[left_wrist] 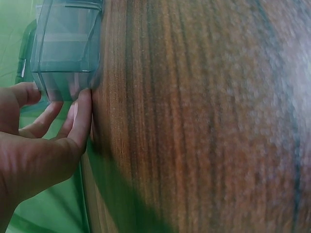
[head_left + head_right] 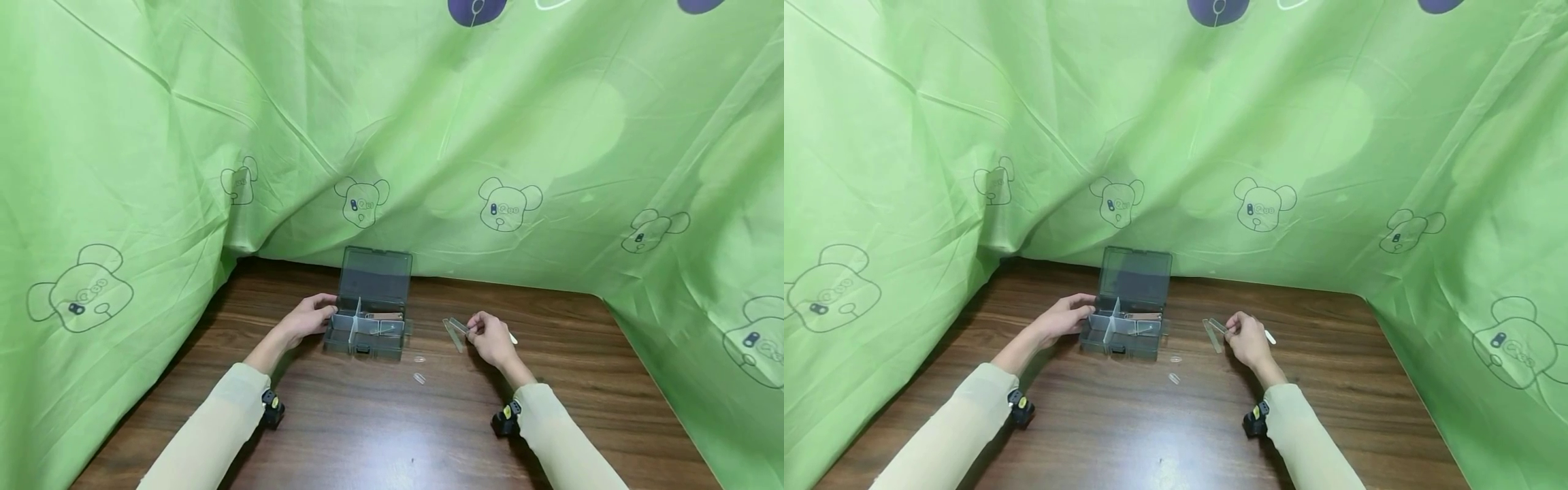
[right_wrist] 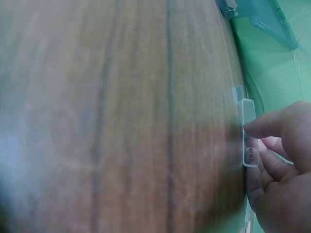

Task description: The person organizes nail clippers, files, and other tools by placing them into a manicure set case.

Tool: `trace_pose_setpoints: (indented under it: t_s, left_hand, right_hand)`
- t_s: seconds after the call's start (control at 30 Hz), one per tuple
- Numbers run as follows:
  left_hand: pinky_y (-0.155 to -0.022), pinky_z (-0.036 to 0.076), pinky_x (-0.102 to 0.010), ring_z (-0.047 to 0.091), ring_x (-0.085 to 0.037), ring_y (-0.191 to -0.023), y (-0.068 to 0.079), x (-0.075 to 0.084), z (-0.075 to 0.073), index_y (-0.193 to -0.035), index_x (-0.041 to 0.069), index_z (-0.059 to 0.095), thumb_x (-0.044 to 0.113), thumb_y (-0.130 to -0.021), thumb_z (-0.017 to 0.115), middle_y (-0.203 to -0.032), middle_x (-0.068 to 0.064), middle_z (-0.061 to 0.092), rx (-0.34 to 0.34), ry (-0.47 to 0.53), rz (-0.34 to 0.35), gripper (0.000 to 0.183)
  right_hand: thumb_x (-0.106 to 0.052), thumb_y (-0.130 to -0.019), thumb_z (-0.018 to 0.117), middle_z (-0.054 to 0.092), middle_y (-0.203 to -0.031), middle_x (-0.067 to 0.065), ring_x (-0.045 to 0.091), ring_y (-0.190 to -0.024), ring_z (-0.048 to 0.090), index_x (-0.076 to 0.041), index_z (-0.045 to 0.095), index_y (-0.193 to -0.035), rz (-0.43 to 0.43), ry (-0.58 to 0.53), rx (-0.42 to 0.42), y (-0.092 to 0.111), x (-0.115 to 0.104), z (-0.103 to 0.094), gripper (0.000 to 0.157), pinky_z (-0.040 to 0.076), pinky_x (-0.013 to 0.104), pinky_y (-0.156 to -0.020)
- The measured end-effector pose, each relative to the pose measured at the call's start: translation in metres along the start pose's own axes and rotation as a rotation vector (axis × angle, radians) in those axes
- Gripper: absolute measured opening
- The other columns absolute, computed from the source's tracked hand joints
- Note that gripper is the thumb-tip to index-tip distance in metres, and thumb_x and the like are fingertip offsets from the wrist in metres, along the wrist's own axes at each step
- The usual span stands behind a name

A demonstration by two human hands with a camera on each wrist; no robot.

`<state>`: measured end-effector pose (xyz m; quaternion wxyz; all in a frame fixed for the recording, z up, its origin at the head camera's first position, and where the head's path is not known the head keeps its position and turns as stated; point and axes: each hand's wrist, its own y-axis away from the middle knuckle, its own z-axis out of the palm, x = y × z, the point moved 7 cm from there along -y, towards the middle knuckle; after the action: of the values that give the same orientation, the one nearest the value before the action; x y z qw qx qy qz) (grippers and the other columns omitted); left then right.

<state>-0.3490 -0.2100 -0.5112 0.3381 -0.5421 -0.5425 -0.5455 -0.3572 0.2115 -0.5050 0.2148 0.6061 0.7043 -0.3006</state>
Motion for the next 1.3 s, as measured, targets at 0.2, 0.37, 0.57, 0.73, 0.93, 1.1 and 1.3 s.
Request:
trace_pose_setpoints:
  t_s: [0.2,0.37,0.57,0.73,0.93,1.1,1.3]
  left_hand:
    - [-0.110,0.052,-0.052,0.059,-0.037,-0.130,-0.002,-0.001,0.000,-0.156,-0.004,0.042,0.011,-0.109,0.051,-0.142,-0.028,0.054,0.005,0.018,-0.002,0.050]
    - [-0.110,0.052,-0.051,0.059,-0.036,-0.130,-0.003,-0.002,0.000,-0.156,-0.003,0.042,0.012,-0.109,0.051,-0.143,-0.027,0.054,0.004,0.008,-0.008,0.050]
    - [-0.111,0.052,-0.052,0.059,-0.036,-0.130,-0.003,-0.002,0.001,-0.155,-0.003,0.043,0.012,-0.110,0.051,-0.144,-0.028,0.054,0.001,0.010,-0.001,0.049]
    - [-0.111,0.051,-0.053,0.059,-0.037,-0.130,-0.003,-0.002,0.001,-0.155,-0.004,0.043,0.013,-0.110,0.051,-0.143,-0.028,0.055,0.000,0.010,0.002,0.049]
    - [-0.112,0.050,-0.054,0.057,-0.040,-0.134,-0.002,-0.002,0.001,-0.156,-0.004,0.042,0.013,-0.110,0.051,-0.145,-0.029,0.053,0.000,0.000,0.002,0.050]
    - [-0.111,0.050,-0.053,0.057,-0.039,-0.133,-0.003,-0.003,0.000,-0.156,-0.003,0.042,0.013,-0.110,0.051,-0.144,-0.029,0.053,0.002,0.005,0.002,0.050]
    - [-0.110,0.052,-0.051,0.059,-0.036,-0.130,-0.004,-0.004,0.000,-0.156,-0.003,0.043,0.013,-0.110,0.051,-0.142,-0.027,0.055,0.001,0.004,0.003,0.049]
  right_hand:
    - [0.003,-0.090,0.072,0.069,-0.085,0.002,0.016,-0.079,0.063,-0.005,0.072,-0.095,-0.040,0.000,0.024,-0.003,-0.011,0.000,0.010,0.049,0.030,-0.075]
    - [0.004,-0.090,0.075,0.068,-0.085,0.002,0.017,-0.080,0.063,-0.006,0.072,-0.094,-0.111,-0.032,0.001,-0.003,-0.041,0.005,0.012,0.052,0.033,-0.077]
    - [0.005,-0.089,0.077,0.069,-0.088,0.002,0.016,-0.084,0.065,-0.007,0.072,-0.094,-0.253,-0.091,-0.025,-0.001,-0.087,0.016,0.014,0.059,0.038,-0.079]
    - [0.006,-0.090,0.078,0.069,-0.089,0.002,0.017,-0.084,0.065,-0.006,0.072,-0.093,-0.322,-0.154,-0.074,0.002,-0.120,0.033,0.014,0.060,0.037,-0.077]
    - [0.004,-0.092,0.076,0.066,-0.090,-0.001,0.012,-0.083,0.062,-0.008,0.072,-0.094,-0.368,-0.153,-0.128,0.005,-0.145,0.056,0.013,0.059,0.031,-0.075]
    - [0.002,-0.093,0.075,0.064,-0.091,-0.002,0.011,-0.082,0.060,-0.008,0.071,-0.096,-0.411,-0.113,-0.167,0.007,-0.163,0.070,0.012,0.058,0.028,-0.073]
    - [0.002,-0.094,0.075,0.063,-0.093,-0.001,0.011,-0.083,0.059,-0.009,0.069,-0.095,-0.468,-0.066,-0.217,0.012,-0.179,0.085,0.013,0.055,0.025,-0.072]
